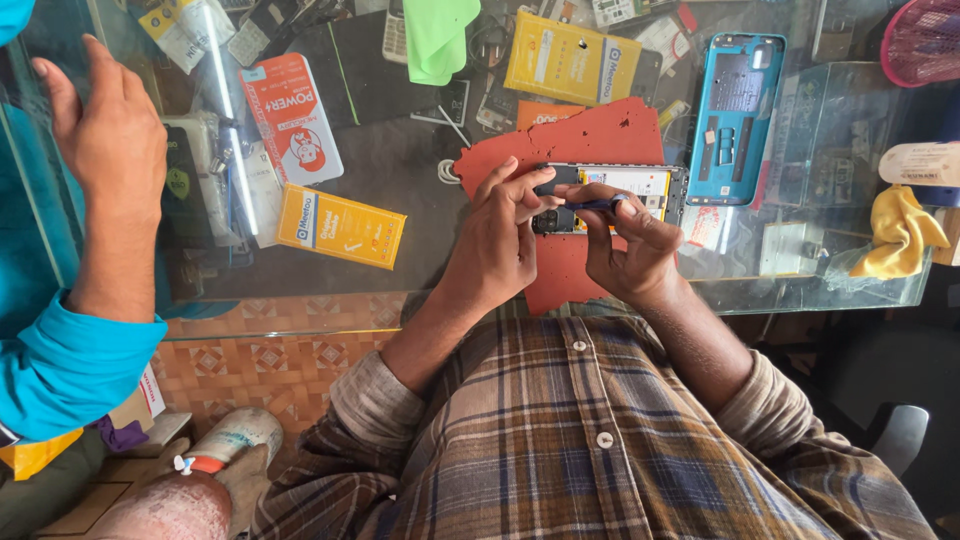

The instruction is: The person uses a screwdriver to tighten screws on the exposed internals of a disassembled smartphone lying on a red mat, then aligns the blue back cover onto the phone body and presses it into place. The person then powers the phone on and it boots up on the mat.

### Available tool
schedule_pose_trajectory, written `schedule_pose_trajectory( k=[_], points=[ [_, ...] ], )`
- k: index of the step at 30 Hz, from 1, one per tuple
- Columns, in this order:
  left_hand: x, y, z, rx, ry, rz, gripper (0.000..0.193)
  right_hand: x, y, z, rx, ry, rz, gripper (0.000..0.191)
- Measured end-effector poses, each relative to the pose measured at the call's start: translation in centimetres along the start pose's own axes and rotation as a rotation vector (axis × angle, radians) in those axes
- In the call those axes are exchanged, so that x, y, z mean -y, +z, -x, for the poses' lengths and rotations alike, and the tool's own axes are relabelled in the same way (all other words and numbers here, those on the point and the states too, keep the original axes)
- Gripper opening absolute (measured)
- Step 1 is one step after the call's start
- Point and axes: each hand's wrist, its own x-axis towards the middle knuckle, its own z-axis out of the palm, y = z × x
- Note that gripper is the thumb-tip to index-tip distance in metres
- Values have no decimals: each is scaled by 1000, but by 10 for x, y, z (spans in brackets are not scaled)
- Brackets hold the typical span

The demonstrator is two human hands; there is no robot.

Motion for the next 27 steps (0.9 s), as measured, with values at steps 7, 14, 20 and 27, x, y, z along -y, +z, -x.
schedule_pose_trajectory(
  k=[7, 14, 20, 27],
  points=[
    [2, 0, 7, 10, -7, 9, 38, 4, -5, -6, 40, -56, 217, 68],
    [2, -5, 6, -6, 23, 65, 41, 20, -10, -31, 35, -92, 260, 68],
    [3, -5, 4, -13, 35, 70, 42, 19, -8, -28, 91, 50, 195, 65],
    [6, -5, 3, -1, 66, 58, 61, 14, -4, -27, 11, -33, 198, 73]
  ],
)
